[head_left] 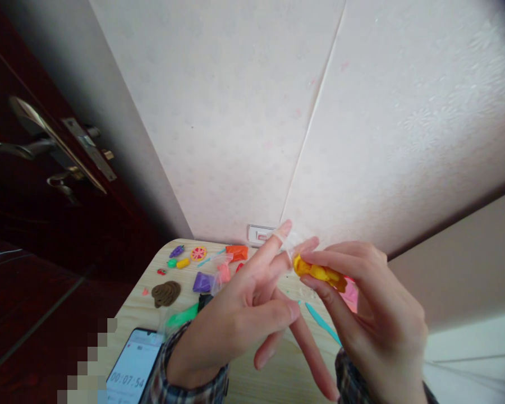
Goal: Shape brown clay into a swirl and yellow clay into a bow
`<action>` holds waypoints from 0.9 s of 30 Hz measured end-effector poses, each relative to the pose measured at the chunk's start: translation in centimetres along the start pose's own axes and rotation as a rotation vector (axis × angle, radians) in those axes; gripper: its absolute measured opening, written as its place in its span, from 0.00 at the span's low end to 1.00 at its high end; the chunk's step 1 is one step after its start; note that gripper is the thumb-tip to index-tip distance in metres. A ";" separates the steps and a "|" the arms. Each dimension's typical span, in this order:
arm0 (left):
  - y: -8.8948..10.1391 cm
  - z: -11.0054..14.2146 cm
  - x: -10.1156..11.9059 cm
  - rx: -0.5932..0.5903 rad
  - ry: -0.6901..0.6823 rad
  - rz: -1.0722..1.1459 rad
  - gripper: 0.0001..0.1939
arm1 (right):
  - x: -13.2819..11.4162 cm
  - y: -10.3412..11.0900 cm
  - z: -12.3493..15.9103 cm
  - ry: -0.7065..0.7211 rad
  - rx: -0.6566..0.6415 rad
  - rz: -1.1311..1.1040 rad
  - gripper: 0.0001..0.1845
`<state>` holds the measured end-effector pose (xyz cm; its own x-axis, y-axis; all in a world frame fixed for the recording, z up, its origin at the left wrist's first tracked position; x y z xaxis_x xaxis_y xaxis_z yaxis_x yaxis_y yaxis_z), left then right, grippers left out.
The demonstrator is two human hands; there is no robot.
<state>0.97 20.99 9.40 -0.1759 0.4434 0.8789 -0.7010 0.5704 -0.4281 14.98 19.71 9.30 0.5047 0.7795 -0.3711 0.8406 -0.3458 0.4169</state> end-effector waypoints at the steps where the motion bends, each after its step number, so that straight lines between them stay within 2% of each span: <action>1: 0.1 -0.1 0.1 -0.014 0.003 -0.001 0.41 | 0.0 0.0 0.0 -0.002 0.017 -0.010 0.13; 5: 0.4 -0.3 0.3 -0.036 -0.006 0.041 0.41 | 0.3 0.8 0.1 -0.080 0.153 -0.057 0.13; 10: 0.5 -0.3 0.5 -0.035 -0.030 0.120 0.41 | 0.6 1.9 0.1 -0.161 0.312 -0.007 0.12; 14: 0.5 -0.1 0.4 -0.056 -0.027 0.172 0.40 | 0.7 1.9 0.1 -0.216 0.419 0.032 0.12; 19: 0.6 0.0 0.3 -0.045 0.003 0.132 0.36 | 0.3 1.5 -0.2 -0.157 0.345 0.067 0.11; 24: 0.7 -0.5 0.2 -0.020 -0.007 0.106 0.30 | 0.1 2.0 -0.2 -0.070 0.485 -0.011 0.14; 27: 0.8 -0.9 0.3 0.040 -0.027 0.031 0.25 | 0.6 1.8 0.1 -0.151 0.415 -0.100 0.13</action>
<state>1.01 22.21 9.14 -0.2157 0.4415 0.8709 -0.7219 0.5285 -0.4467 16.86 19.55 9.78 0.4146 0.7451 -0.5225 0.8786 -0.4773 0.0164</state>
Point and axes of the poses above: each hand's wrist, its own z-axis away from the middle knuckle, its own y-axis out of the back of the hand, x = y × z, the point moved 3 cm from there along -z, towards the middle knuckle, and after that the axes turned 12 degrees about y, right-handed, at the moved point
